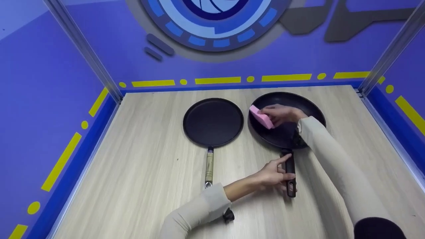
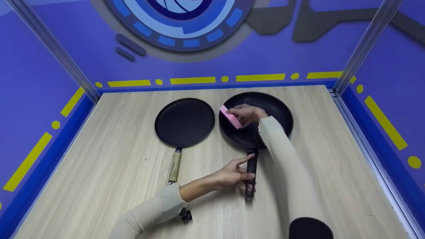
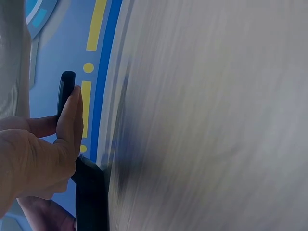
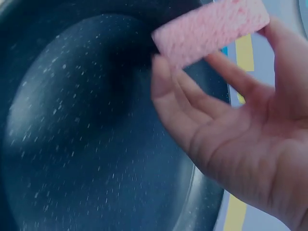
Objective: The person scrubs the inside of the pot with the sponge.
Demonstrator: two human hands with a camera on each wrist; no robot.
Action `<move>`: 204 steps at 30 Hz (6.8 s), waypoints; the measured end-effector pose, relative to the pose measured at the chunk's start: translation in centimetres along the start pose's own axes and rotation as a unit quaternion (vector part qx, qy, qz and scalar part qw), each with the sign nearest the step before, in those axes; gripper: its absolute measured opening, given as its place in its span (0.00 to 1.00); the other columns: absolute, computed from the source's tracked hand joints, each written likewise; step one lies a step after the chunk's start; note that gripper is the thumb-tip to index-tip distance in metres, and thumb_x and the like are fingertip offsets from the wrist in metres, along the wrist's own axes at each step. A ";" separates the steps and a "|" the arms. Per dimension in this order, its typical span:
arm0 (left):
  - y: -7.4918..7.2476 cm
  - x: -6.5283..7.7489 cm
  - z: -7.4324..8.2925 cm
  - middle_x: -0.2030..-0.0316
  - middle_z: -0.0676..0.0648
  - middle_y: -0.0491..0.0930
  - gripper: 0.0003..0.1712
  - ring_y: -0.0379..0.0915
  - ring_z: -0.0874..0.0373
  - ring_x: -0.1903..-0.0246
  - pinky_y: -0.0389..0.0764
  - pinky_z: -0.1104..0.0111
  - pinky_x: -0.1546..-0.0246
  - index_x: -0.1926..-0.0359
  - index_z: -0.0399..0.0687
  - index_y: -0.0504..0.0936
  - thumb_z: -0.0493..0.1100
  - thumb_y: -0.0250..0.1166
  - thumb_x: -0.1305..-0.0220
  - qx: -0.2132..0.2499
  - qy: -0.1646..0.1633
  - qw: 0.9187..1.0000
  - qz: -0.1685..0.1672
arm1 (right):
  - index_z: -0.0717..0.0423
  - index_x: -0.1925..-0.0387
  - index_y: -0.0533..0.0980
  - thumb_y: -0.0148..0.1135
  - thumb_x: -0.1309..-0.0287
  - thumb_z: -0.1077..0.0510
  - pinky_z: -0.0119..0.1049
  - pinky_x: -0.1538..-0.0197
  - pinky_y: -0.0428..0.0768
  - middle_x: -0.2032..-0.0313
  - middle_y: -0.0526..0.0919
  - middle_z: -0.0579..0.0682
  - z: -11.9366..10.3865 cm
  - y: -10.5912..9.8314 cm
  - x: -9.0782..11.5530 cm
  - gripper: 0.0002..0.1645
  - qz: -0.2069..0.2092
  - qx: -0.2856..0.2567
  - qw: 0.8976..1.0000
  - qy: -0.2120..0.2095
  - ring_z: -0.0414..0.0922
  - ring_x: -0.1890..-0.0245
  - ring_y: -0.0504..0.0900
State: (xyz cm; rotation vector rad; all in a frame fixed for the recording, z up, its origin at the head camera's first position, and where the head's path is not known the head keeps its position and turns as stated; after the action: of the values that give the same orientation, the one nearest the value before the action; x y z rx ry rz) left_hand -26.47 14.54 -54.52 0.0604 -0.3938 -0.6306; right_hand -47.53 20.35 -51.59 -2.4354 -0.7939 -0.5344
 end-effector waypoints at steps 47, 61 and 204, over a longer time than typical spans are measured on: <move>0.0 0.6 -0.4 0.72 0.45 0.84 0.45 0.89 0.39 0.65 0.93 0.60 0.71 0.20 0.61 0.58 0.30 0.65 0.31 0.005 0.000 1.000 -0.026 | 0.61 0.30 0.67 0.62 0.33 0.41 0.72 0.36 0.76 0.38 0.72 0.76 0.6 -3.6 -0.1 0.40 0.245 0.383 0.891 0.007 0.75 0.37 0.70; -0.1 0.4 -0.4 0.76 0.50 0.81 0.45 0.88 0.52 0.73 0.91 0.66 0.76 0.21 0.61 0.59 0.32 0.66 0.32 -0.017 0.008 1.000 -0.011 | 0.53 0.29 0.71 0.67 0.34 0.49 0.66 0.42 0.82 0.47 0.76 0.75 -1.0 1.0 1.8 0.35 0.201 0.460 0.859 -0.098 0.70 0.45 0.75; -0.7 0.4 -0.4 0.64 0.32 0.87 0.45 0.88 0.37 0.62 0.93 0.60 0.70 0.20 0.61 0.56 0.33 0.65 0.31 -0.032 0.017 0.999 -0.022 | 0.58 0.32 0.66 0.73 0.47 0.63 0.69 0.46 0.82 0.48 0.76 0.75 3.0 -3.7 7.3 0.41 0.184 0.448 0.874 -0.041 0.73 0.49 0.77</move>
State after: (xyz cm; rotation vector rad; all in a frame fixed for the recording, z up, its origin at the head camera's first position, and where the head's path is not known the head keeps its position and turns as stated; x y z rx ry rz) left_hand -26.35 13.72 -54.90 0.0187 -0.3402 -0.6847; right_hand -43.78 27.74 -48.94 -1.6587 -0.4292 0.0983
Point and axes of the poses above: each hand's wrist, its own x-axis away from the middle knuckle, its own y-axis out of the palm, z = x × y, the point moved 9 cm from there along -x, towards the middle knuckle
